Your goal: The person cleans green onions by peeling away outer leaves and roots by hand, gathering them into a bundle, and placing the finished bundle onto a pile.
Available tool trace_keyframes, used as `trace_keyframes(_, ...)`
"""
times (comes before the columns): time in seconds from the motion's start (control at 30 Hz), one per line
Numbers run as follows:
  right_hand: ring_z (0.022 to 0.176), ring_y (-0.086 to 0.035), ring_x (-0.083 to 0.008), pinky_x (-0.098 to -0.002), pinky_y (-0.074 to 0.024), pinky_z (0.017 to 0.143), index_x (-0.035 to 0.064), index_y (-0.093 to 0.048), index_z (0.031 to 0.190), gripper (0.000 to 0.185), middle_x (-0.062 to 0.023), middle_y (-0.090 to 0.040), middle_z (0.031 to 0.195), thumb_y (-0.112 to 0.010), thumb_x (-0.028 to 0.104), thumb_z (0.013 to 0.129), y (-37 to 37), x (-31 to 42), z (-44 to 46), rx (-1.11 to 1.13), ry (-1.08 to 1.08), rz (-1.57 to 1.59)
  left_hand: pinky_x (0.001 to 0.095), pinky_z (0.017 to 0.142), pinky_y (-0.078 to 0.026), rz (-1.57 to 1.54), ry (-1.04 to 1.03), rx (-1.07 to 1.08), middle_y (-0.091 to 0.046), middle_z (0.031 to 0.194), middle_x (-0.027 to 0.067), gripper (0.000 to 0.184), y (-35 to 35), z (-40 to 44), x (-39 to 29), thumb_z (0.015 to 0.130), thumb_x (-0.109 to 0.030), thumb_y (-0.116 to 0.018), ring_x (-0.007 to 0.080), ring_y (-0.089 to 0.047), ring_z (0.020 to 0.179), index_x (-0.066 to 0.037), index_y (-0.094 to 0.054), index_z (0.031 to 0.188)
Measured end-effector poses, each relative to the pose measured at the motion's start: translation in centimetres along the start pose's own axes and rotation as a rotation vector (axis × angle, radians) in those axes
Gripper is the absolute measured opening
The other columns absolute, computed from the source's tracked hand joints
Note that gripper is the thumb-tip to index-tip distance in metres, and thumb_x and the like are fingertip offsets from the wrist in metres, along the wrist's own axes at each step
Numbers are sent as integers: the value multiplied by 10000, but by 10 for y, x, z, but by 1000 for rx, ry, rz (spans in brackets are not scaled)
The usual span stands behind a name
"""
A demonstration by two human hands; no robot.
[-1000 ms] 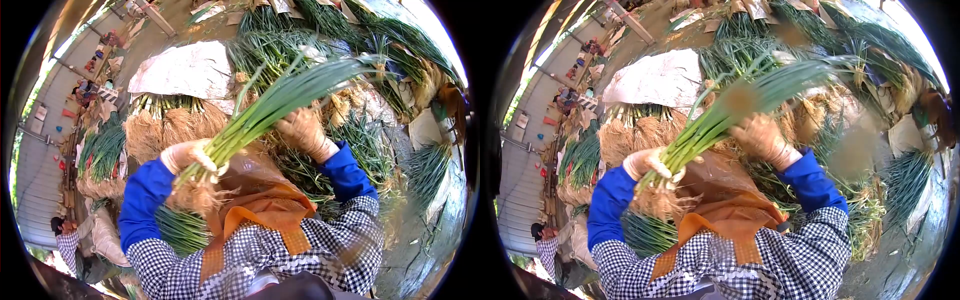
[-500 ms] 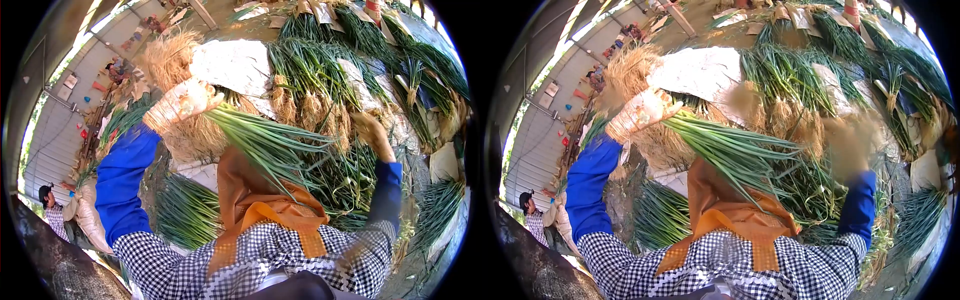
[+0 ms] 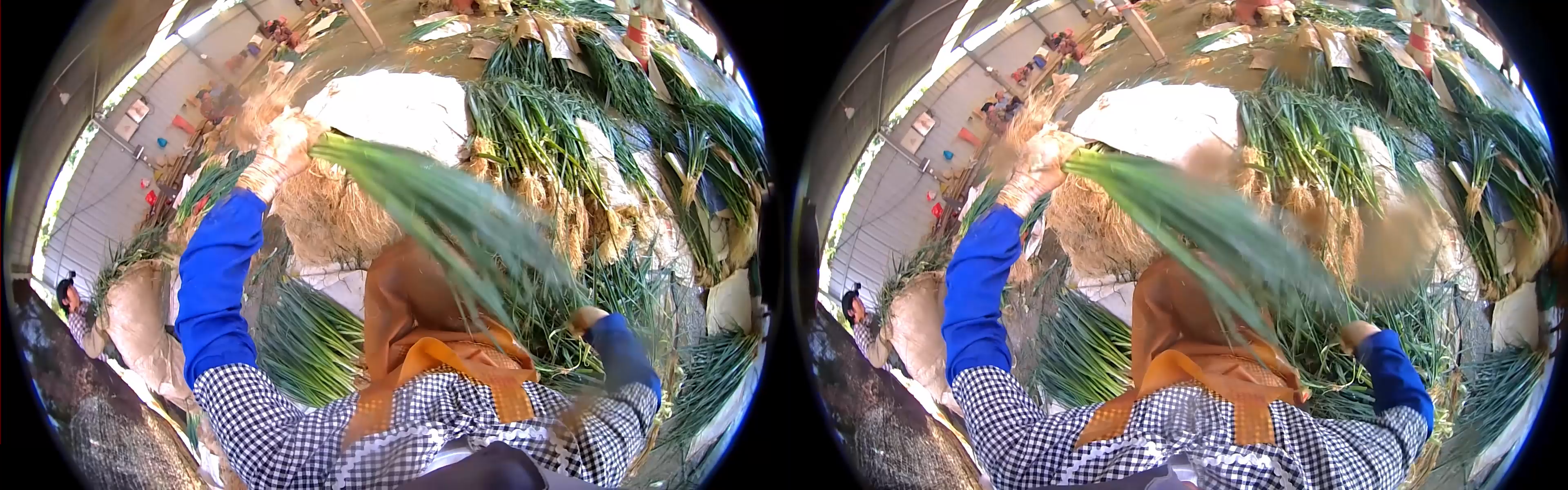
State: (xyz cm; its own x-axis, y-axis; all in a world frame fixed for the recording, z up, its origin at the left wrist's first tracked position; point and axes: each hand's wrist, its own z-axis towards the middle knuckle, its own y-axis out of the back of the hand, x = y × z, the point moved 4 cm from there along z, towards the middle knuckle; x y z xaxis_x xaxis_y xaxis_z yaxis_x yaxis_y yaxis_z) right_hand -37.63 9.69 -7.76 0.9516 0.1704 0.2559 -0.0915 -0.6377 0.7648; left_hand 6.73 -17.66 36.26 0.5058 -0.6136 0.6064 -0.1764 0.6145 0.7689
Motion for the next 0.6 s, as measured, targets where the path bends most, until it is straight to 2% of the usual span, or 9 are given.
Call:
trace_keyframes(0.03, 661, -613, -310, -407, -479, 594, 13, -639, 772, 238, -154, -624, 706, -500, 206, 778, 6, -3, -20, 52, -84, 25, 369, 818, -446, -2, 11, 11, -625, 886, 90, 231, 3, -5, -3, 735, -172, -569, 248, -597, 862, -119, -595, 959)
trace_keyframes(0.1, 642, -612, -288, -391, -477, 567, 21, -636, 742, 208, -145, -622, 693, -508, 181, 774, 19, -2, -9, -16, -68, 93, 359, 756, -461, -279, 522, 331, -629, 841, 106, 232, 2, -15, 4, 766, -210, -604, 282, -599, 831, -86, -593, 962)
trace_keyframes(0.17, 603, -611, -245, -358, -473, 511, 36, -630, 684, 165, -126, -619, 666, -523, 131, 766, 42, -6, 5, -154, -54, 241, 343, 693, -490, -858, 522, 131, -618, 790, 76, 325, -51, -32, 19, 728, -264, -688, 220, -611, 787, -55, -584, 955)
trace_keyframes(0.27, 689, -612, -297, -342, -497, 547, 64, -631, 831, 164, -97, -649, 795, -498, 159, 840, 92, 37, 37, -526, 245, -615, 354, 698, -518, -2010, 665, 189, -585, 801, 66, 312, -77, -27, -33, 774, -204, -656, 213, -604, 786, -20, -546, 1001)
trace_keyframes(0.33, 982, -565, -155, -265, -474, 792, 113, -563, 1066, 221, -65, -594, 1071, -511, 222, 880, 175, 100, 13, -893, 736, 696, 383, 714, -521, -2516, 619, 232, -574, 808, 80, 267, -101, -13, -71, 802, -164, -619, 240, -604, 777, -5, -528, 996)
trace_keyframes(0.4, 1186, -419, -243, -409, -348, 1000, 20, -448, 1227, 560, -152, -463, 1241, -517, 430, 851, 221, 148, 13, -591, 867, 1441, 390, 718, -519, -2607, 750, 98, -582, 828, 94, 247, -111, 1, -106, 818, -157, -581, 261, -604, 781, -1, -527, 1002)
trace_keyframes(0.47, 1197, -409, -244, -419, -333, 1008, 52, -376, 1296, 645, -149, -426, 1296, -485, 494, 839, 260, 179, 17, -716, 607, 983, 367, 682, -522, -2755, 813, -42, -586, 844, 103, 249, -115, 15, -138, 821, -158, -565, 255, -603, 760, -1, -526, 1009)
trace_keyframes(0.57, 1216, -377, -228, -377, -345, 987, 67, -390, 1302, 605, -126, -430, 1297, -471, 477, 865, 260, 188, 57, -704, 831, 1284, 290, 470, -512, -2760, 860, -168, -602, 766, 129, 235, -146, 18, -167, 819, -194, -567, 214, -605, 612, -28, -531, 981)
trace_keyframes(0.6, 1210, -377, -224, -372, -343, 985, 69, -390, 1302, 604, -116, -428, 1298, -470, 481, 866, 246, 193, 64, -441, 666, 1521, 302, 462, -514, -2741, 941, -232, -603, 744, 130, 226, -159, 15, -176, 821, -203, -566, 225, -609, 604, -39, -533, 973)
